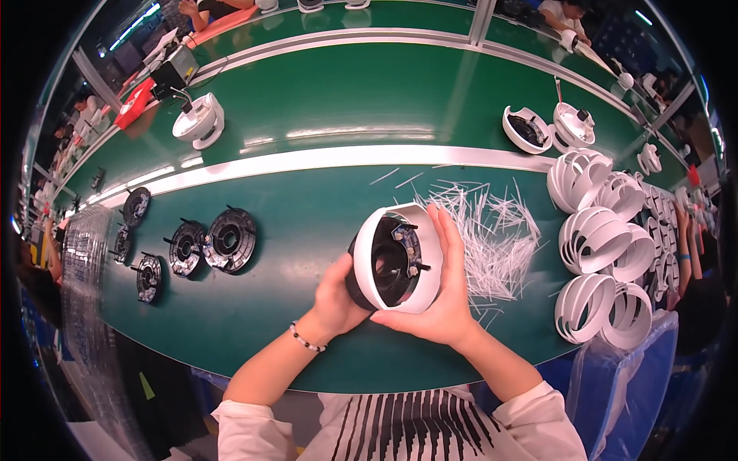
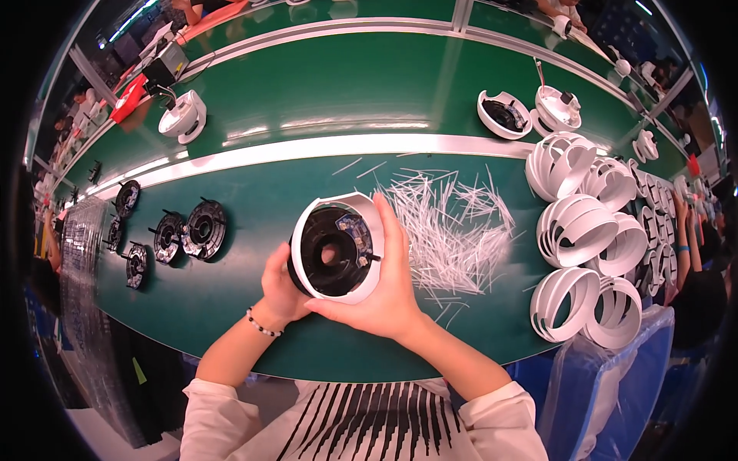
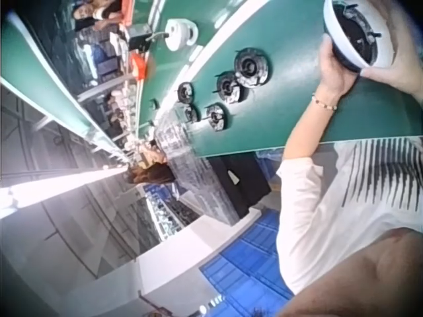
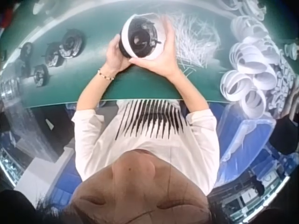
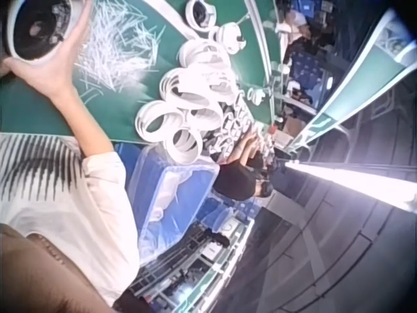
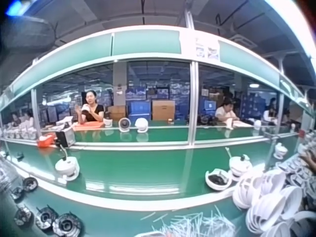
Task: Assembling the components of circular lighting fixtures on a factory production line.
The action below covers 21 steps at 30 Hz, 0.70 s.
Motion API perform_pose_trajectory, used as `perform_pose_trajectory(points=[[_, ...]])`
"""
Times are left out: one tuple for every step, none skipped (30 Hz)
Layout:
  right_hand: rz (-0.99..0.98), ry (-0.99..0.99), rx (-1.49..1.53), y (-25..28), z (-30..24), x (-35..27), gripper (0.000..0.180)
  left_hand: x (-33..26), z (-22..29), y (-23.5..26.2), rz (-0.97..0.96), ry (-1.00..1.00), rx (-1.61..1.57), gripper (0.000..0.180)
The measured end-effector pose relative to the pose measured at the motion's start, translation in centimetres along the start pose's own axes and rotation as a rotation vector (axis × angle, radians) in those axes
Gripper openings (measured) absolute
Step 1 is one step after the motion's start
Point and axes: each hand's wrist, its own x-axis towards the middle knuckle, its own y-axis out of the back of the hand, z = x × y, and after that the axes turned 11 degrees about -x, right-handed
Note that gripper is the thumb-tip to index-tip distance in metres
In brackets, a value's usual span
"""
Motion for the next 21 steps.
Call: perform_pose_trajectory(points=[[-0.002,-0.003,-0.001,0.1,-0.2,0.1,0.119,0.1,0.3,0.2,0.000,0.089,-0.137,0.071],[-0.024,0.024,-0.050,0.1,-0.4,0.1,0.119,0.3,0.8,-0.3,0.033,0.127,-0.260,0.079],[-0.046,0.051,-0.099,0.1,-0.6,0.2,0.119,0.5,0.9,-0.1,0.004,0.133,-0.282,0.079],[-0.074,0.052,-0.108,0.1,-0.8,0.2,0.120,0.6,0.8,0.2,0.023,0.124,-0.266,0.076],[-0.074,0.049,-0.108,0.1,-1.0,0.2,0.120,0.6,0.7,0.3,0.096,0.109,-0.218,0.073],[-0.077,0.077,-0.153,0.1,-1.2,0.3,0.120,0.6,0.6,0.2,0.097,0.112,-0.219,0.073],[-0.080,0.105,-0.198,0.1,-1.3,0.4,0.120,0.7,0.7,0.1,0.129,0.095,-0.218,0.067],[-0.080,0.103,-0.198,0.2,-1.3,0.4,0.120,0.7,0.6,0.0,0.160,0.077,-0.217,0.061],[-0.092,0.108,-0.204,0.4,-1.3,0.5,0.119,0.7,0.6,0.0,0.161,0.079,-0.218,0.061],[-0.104,0.113,-0.209,0.5,-1.3,0.5,0.118,0.6,0.5,0.1,0.171,0.056,-0.221,0.056],[-0.104,0.112,-0.211,0.6,-1.3,0.6,0.118,0.7,0.5,0.1,0.180,0.033,-0.224,0.051],[-0.133,0.130,-0.248,0.6,-1.2,0.6,0.116,0.7,0.4,0.1,0.179,0.034,-0.225,0.051],[-0.163,0.149,-0.286,0.7,-1.2,0.6,0.114,0.7,0.2,0.0,0.187,0.007,-0.217,0.050],[-0.164,0.149,-0.286,0.6,-1.1,0.7,0.114,0.7,0.1,0.0,0.195,-0.023,-0.210,0.048],[-0.166,0.190,-0.294,0.6,-0.9,0.7,0.111,0.7,-0.1,0.0,0.201,-0.028,-0.208,0.049],[-0.168,0.231,-0.301,0.5,-0.8,0.8,0.107,0.7,-0.1,0.2,0.201,-0.029,-0.209,0.049],[-0.171,0.232,-0.300,0.6,-0.9,0.8,0.107,0.6,-0.3,0.5,0.185,-0.008,-0.246,0.048],[-0.191,0.232,-0.320,0.8,-0.9,0.8,0.107,0.6,-0.4,0.7,0.168,0.013,-0.283,0.048],[-0.210,0.232,-0.340,0.9,-1.0,0.8,0.107,0.6,-0.4,0.6,0.169,0.010,-0.285,0.048],[-0.216,0.231,-0.337,1.0,-1.0,1.0,0.107,0.6,-0.4,0.8,0.178,0.014,-0.282,0.048],[-0.214,0.225,-0.294,1.1,-1.0,1.1,0.108,0.5,-0.4,0.8,0.188,0.017,-0.278,0.048]])
